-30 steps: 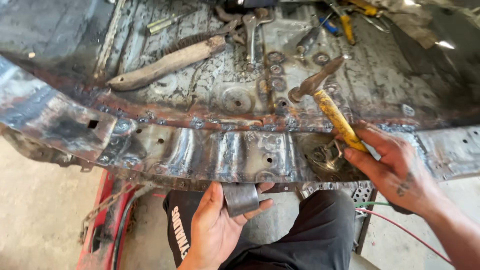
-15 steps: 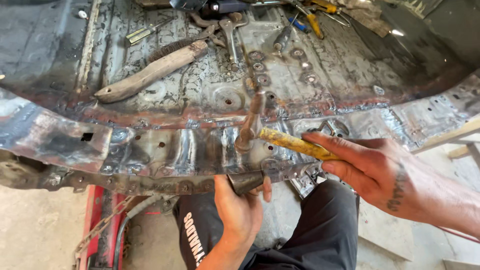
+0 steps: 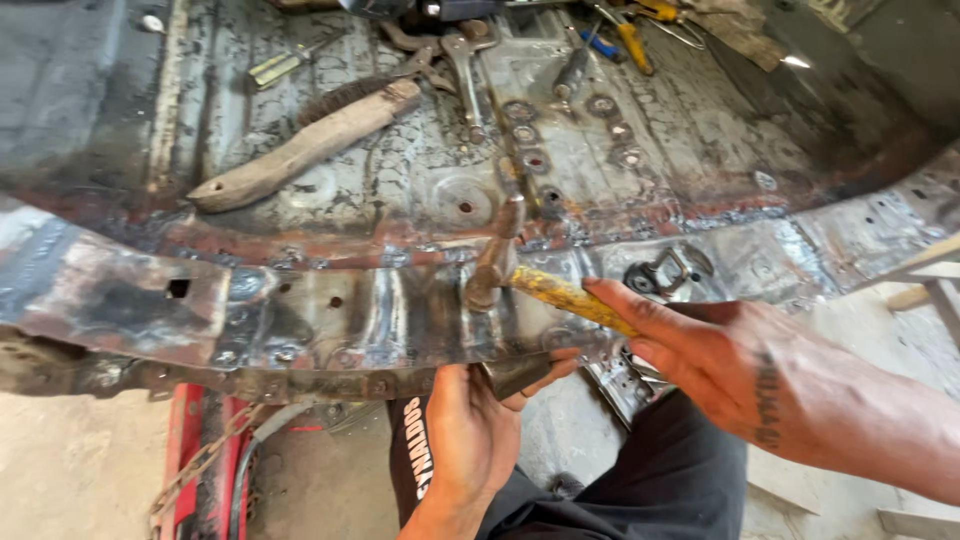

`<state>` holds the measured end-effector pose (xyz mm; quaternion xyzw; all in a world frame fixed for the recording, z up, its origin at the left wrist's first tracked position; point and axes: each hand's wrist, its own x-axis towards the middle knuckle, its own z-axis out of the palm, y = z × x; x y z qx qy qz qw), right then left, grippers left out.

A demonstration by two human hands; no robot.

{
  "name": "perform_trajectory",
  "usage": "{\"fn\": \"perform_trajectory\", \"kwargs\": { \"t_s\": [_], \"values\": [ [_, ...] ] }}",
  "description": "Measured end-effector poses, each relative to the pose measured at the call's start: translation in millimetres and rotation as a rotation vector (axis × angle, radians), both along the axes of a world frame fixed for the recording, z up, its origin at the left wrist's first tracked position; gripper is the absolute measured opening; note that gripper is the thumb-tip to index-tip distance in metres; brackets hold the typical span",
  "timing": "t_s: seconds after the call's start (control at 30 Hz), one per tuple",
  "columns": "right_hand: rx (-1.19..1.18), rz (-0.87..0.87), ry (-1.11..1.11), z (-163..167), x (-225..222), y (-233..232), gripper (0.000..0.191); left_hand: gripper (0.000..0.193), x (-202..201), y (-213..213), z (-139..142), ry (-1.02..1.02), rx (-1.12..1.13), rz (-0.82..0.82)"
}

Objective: The person uses a hammer and a metal block to repeatedly strike a section of a car's underbody. They reposition the block and hammer multiple times along the same area, working on the metal surface.

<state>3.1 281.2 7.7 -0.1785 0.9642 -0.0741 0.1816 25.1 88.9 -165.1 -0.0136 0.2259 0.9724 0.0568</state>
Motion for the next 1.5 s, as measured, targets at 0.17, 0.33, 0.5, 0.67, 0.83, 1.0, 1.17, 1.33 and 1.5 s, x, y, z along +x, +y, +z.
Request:
{"fn": "perform_trajectory", "kwargs": {
  "t_s": [0.17, 0.33, 0.5, 0.67, 0.83, 1.0, 1.17, 1.33, 1.5],
  "values": [
    [0.201, -0.14, -0.175, -12.8, -7.3, 9.5, 0.075, 0.05, -5.4, 3.2, -12.4, 0.124, 0.032, 0.07],
    [-0.163, 0.155, 0.332, 3.0, 8.9, 10.3, 0.061, 0.044, -17.8, 19.2, -23.6, 0.029, 0.105, 0.168],
    [-0.261, 0.009, 0.663, 9.2, 18.8, 3.0, 0.057, 0.039, -16.2, 19.8, -22.9, 0.005, 0.078, 0.168],
    [0.284, 0.084, 0.181, -18.8, 4.4, 15.6, 0.074, 0.045, -15.1, 18.3, -20.7, 0.064, 0.046, 0.185],
    [-0.283, 0.034, 0.454, -6.3, 15.3, 24.0, 0.052, 0.041, -11.6, 14.7, -21.2, 0.083, 0.006, 0.202],
    [-0.02, -0.026, 0.221, 8.8, 8.0, -21.0, 0.059, 0.044, -8.1, 13.7, -15.7, -0.043, 0.036, 0.165],
    [0.029, -0.167, 0.237, 2.4, 16.6, -6.4, 0.06, 0.043, -13.3, 16.0, -13.7, 0.067, 0.055, 0.158],
    [-0.089, -0.1, 0.282, -9.6, 17.4, -19.8, 0.053, 0.046, -10.0, 15.5, -11.9, 0.041, 0.038, 0.17],
    [0.081, -0.11, 0.148, 24.3, 11.3, -33.6, 0.058, 0.045, -8.2, 15.7, -7.9, -0.022, 0.083, 0.175]
  ]
}}
